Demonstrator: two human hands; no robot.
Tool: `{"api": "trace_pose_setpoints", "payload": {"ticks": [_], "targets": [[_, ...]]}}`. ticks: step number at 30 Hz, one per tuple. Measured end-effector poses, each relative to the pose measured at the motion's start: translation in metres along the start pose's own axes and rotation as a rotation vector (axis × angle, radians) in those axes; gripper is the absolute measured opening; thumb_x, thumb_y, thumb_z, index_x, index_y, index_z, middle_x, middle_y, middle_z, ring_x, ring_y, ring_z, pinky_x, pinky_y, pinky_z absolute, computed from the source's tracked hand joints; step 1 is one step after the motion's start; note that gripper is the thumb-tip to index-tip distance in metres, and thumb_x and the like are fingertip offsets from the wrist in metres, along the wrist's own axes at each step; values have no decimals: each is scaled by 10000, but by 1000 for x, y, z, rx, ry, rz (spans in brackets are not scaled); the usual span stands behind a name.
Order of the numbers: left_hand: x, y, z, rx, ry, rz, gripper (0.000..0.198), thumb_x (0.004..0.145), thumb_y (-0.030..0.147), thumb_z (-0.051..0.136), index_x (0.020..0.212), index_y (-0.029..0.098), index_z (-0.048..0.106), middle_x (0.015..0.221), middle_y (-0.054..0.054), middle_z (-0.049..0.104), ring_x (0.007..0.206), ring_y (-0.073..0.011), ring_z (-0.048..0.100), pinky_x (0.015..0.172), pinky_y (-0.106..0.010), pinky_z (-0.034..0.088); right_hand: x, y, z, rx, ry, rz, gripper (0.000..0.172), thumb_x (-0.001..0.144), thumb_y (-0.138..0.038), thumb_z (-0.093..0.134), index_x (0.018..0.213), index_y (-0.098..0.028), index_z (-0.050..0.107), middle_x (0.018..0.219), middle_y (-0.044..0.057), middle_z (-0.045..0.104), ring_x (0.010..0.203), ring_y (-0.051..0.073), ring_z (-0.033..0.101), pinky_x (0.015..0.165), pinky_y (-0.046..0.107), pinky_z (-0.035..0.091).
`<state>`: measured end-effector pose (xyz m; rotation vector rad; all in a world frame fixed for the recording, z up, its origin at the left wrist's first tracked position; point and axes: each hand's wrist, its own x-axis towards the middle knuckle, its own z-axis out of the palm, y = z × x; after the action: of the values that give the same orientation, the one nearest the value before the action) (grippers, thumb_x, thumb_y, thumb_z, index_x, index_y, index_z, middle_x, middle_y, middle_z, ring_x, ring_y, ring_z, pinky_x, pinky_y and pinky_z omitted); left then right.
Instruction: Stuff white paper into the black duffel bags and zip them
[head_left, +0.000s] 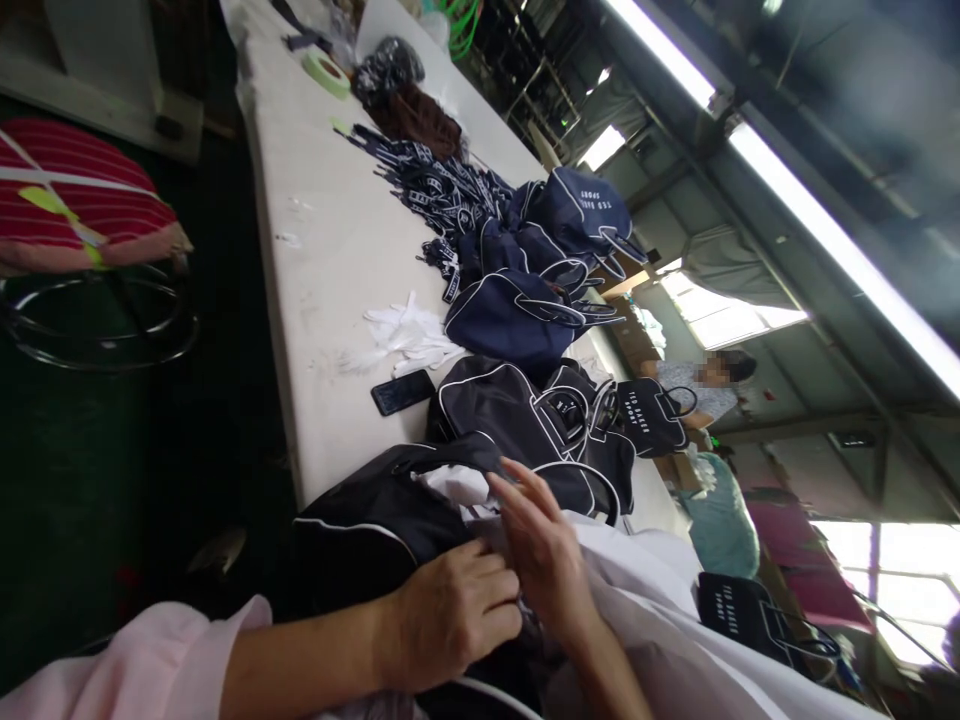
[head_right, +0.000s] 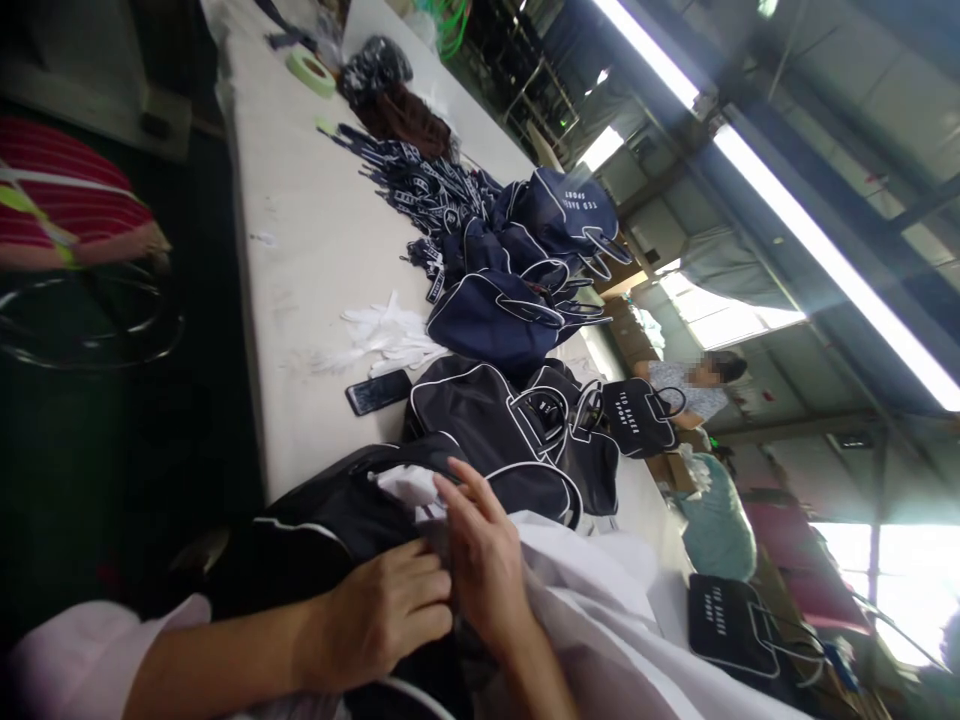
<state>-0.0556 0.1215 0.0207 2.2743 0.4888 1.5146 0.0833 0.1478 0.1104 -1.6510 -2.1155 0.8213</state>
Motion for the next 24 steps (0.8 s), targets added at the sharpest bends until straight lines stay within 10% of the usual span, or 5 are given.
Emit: {"api": "trace_pose_setpoints", "payload": {"ticks": [5,13,18,21,24], "targets": [[-9,8,0,-43,31,-45,243,969,89,407,783,141,554,770,-23,540,732,-160,482,690,-321,397,9,30,28,-189,-300,-162,477,939,-163,520,1404,-269,538,1257,62,638,1145,189,576,1029,330,462],[4,0,3,-86,-15,-157,228,955,62,415,898,167,609,861,-49,597,818,-191,553,756,-337,459,26,53,107,-23,-115,48,237,889,-126,553,1002,-202,747,994,121,707,946,276,664,906,418,526],[28,-23,-19,-57,3,-118,194,937,84,521,1068,208,594,1048,-42,604,1001,-173,590,953,-296,447,-27,33,24,333,-61,202,236,891,-246,551,984,-140,740,827,22,690,864,176,677,814,268,534],[50,-52,-27,93,3,-149,154,941,215,558,1088,236,597,1078,-20,623,1012,-201,612,990,-328,443,-111,1,-40,850,-57,247,425,903,-338,560,1287,-170,633,1176,77,682,1124,161,630,1014,296,454],[77,-81,-12,102,-244,-238,186,930,285,547,1087,218,621,1115,-16,642,1045,-227,623,968,-335,454,-209,-25,-66,1003,76,396,397,857,-395,647,1122,-109,724,1134,139,691,1005,181,671,940,319,493]]}}
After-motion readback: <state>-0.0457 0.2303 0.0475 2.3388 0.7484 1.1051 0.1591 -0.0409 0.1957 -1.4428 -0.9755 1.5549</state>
